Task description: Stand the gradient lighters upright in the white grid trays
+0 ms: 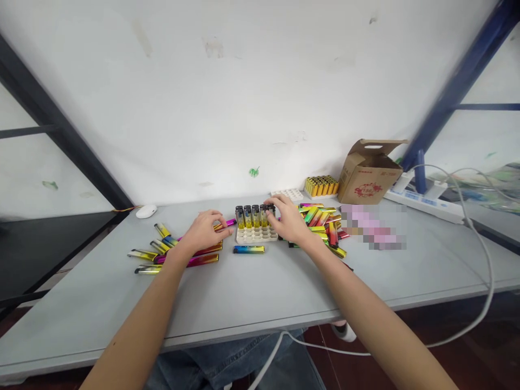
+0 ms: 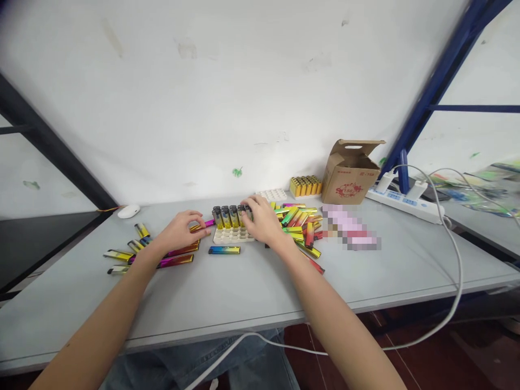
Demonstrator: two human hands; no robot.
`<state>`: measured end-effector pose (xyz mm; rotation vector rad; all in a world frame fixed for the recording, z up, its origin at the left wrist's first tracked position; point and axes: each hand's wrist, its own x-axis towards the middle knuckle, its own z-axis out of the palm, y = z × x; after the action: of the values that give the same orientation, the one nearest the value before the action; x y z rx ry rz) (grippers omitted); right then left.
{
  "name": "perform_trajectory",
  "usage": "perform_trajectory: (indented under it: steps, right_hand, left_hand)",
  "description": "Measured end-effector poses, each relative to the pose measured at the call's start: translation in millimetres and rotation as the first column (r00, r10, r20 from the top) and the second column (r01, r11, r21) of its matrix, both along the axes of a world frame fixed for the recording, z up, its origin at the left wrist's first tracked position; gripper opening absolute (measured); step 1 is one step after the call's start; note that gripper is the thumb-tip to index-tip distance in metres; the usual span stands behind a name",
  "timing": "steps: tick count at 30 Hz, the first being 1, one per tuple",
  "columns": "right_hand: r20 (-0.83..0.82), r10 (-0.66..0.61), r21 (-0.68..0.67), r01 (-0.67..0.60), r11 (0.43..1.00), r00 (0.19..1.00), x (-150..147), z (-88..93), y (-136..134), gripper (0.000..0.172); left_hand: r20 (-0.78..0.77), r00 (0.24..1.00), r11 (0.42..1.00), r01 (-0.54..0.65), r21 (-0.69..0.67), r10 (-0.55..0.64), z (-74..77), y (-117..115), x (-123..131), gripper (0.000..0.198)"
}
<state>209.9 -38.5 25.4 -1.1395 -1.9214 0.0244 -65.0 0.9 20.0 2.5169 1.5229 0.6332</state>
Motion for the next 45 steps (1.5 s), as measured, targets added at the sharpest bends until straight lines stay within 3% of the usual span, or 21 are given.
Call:
perform_trajectory:
  steps: [4, 8, 12, 17, 20, 22, 27, 33, 35, 45]
  right_hand:
    - [-0.096, -0.189, -0.047, 0.185, 0.982, 0.977, 19, 5.8, 8, 0.028]
    - [0.061, -0.308, -0.170, 0.314, 0.934, 0.950, 38, 5.8, 13, 0.029]
    - [0.278, -0.243, -0.319, 0.328, 0.889, 0.929, 54, 7.0, 13, 0.023]
    - [0.283, -0.037, -0.384, 0.149, 0.911, 0.959, 68, 10.9, 11, 0.020]
    - [0.297, 0.046, -0.390, 0.077, 0.918, 0.954, 71, 8.1, 11, 0.025]
    - [0.311, 0.031, -0.370, 0.091, 0.924, 0.950, 71, 5.8, 12, 0.027]
    - [0.326, -0.154, -0.304, 0.257, 0.917, 0.933, 73, 5.8, 16, 0.021]
    - [0.215, -0.429, -0.221, 0.471, 0.854, 0.877, 74, -2.1, 26, 0.035]
    - [0.201, -0.466, -0.234, 0.504, 0.831, 0.862, 71, -7.0, 28, 0.038]
    - [0.391, -0.327, -0.297, 0.454, 0.840, 0.860, 49, -19.5, 29, 0.040]
  left_hand:
    - [-0.010, 1.000, 0.999, 0.021, -0.039, -0.022, -3.7, 2, -2, 0.028]
    - [0.032, 0.999, 0.997, 0.037, -0.064, -0.035, -6.3, 3, 1, 0.028]
    - [0.026, 0.999, 0.998, 0.046, -0.041, -0.045, -5.0, 0, 4, 0.031]
    - [0.009, 0.996, 0.995, 0.091, -0.028, -0.091, -4.0, -6, 11, 0.055]
    - [-0.039, 0.994, 0.995, 0.097, -0.038, -0.099, -7.0, -10, 18, 0.070]
    - [-0.058, 0.991, 0.992, 0.118, -0.034, -0.120, -10.0, -11, 23, 0.072]
    - [-0.023, 0.993, 0.992, 0.115, -0.043, -0.116, -15.8, -11, 31, 0.069]
    - [-0.026, 0.995, 0.995, 0.090, -0.031, -0.091, -17.8, -7, 31, 0.068]
    - [-0.037, 0.995, 0.996, 0.089, -0.024, -0.090, -18.4, -6, 31, 0.069]
    - [-0.064, 0.998, 1.000, 0.004, 0.000, -0.004, -19.8, -11, 36, 0.074]
